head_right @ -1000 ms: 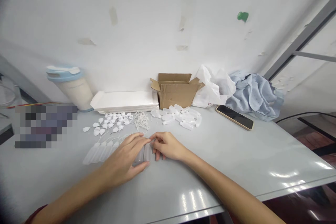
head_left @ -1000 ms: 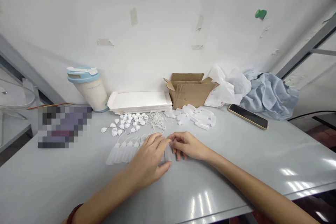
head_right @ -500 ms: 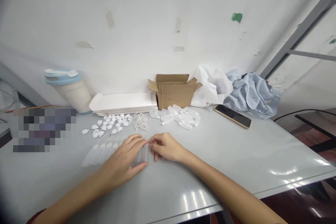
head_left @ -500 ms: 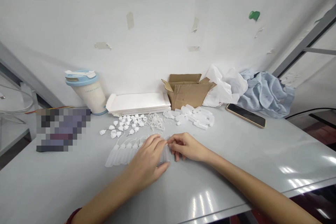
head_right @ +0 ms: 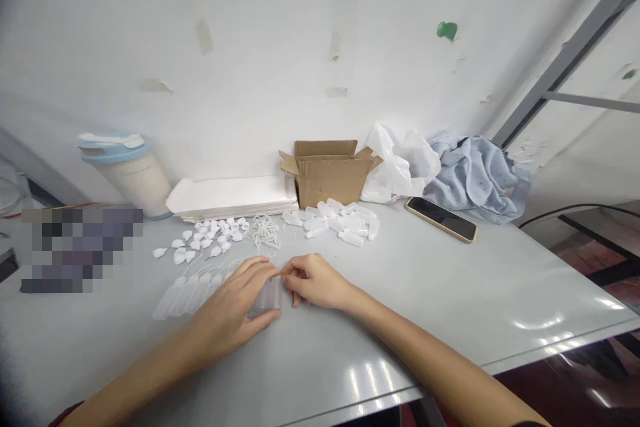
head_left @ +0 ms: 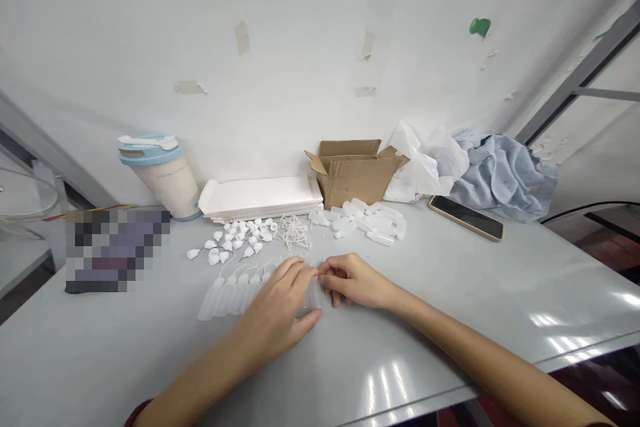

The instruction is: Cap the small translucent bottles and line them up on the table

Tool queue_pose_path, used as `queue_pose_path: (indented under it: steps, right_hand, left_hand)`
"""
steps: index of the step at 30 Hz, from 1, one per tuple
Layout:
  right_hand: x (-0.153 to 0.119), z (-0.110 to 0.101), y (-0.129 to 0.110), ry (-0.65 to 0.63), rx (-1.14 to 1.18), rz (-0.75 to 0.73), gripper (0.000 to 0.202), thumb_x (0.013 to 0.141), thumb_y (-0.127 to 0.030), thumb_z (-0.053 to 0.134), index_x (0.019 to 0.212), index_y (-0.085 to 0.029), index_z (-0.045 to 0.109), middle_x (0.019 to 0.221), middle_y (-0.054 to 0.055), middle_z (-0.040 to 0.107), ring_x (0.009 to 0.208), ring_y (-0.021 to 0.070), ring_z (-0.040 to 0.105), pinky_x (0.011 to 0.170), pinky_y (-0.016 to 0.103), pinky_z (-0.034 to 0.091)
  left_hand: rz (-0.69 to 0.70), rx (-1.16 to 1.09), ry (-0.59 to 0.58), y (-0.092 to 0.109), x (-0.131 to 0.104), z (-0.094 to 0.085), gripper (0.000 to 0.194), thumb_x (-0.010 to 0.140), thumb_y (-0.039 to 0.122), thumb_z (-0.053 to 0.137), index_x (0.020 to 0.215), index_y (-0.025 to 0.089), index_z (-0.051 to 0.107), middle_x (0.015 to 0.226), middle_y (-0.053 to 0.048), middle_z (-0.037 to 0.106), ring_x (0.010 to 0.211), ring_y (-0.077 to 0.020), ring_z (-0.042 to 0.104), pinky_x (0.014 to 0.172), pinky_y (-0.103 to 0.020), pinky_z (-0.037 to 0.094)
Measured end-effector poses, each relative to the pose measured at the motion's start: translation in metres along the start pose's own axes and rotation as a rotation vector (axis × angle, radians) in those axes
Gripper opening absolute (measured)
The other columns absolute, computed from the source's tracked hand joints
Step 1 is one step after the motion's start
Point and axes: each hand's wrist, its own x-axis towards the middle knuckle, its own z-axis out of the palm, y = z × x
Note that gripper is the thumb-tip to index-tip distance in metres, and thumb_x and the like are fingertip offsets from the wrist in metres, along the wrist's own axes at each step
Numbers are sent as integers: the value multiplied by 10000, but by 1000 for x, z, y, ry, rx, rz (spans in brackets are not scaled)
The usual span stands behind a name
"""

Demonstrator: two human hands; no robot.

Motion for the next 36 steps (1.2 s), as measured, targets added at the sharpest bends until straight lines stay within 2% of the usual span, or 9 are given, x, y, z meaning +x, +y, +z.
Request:
queue_pose_path:
  steps: [6,12,17,23,27,29,32,36]
  right_hand:
    - [0,0,0,-7,-6,-2,132,798,-131,463,805,-148,595,579,-30,555,477,86,551,415,164,414]
    - [0,0,0,6,-22,-15,144,811,-141,460,807,-141,604,556,-33,544,473,88,555,413,163,413]
    - [0,-2,1,27,15,-34,173,843,-218,475,809,-132,622,625,-12,570,472,93,578,406,175,419]
    - [3,-7,2,159,22,-71,204,852,-255,485,772,-131,626,599,-1,592,482,102,578,486,211,453]
    - [5,-14,3,303,14,-122,186,838,-259,498,732,-145,599,599,-6,592,502,111,575,527,231,450]
    - [6,-19,4,399,-36,-151,162,835,-248,499,770,-149,609,645,-2,610,532,116,578,551,241,446]
    - [8,-29,7,521,-147,-158,152,833,-221,494,852,-157,631,745,17,638,607,134,587,586,259,452]
    - [11,-41,17,622,-404,-215,197,832,-140,471,937,-152,636,960,82,651,807,190,603,678,308,489]
  left_hand:
    - [-34,-7,-69,1,0,-4,479,777,151,618,1220,157,435,1213,-114,555,1253,-298,386,1010,-472,423]
    - [-20,-21,-47,3,1,-6,460,775,153,616,1202,180,445,1196,-107,557,1217,-299,421,981,-469,441]
    - [0,-8,-14,0,1,-9,465,781,192,627,1208,197,443,1202,-104,556,1198,-303,443,962,-470,452]
    - [0,21,-39,-3,2,-9,489,796,214,631,1240,172,429,1222,-114,546,1213,-296,426,984,-462,434]
    - [-20,10,-9,-3,3,-11,458,829,333,617,1221,164,451,1215,-127,539,1197,-299,441,963,-465,447]
    - [-59,8,40,-5,4,-13,388,872,369,553,1185,154,476,1191,-132,548,1174,-292,458,955,-466,450]
    - [-115,23,102,-10,6,-16,300,929,340,434,1135,139,516,1158,-135,567,1150,-279,473,960,-474,442]
    - [-172,41,130,-18,8,-19,335,936,273,335,1128,115,559,1159,-144,586,1153,-278,482,966,-491,444]
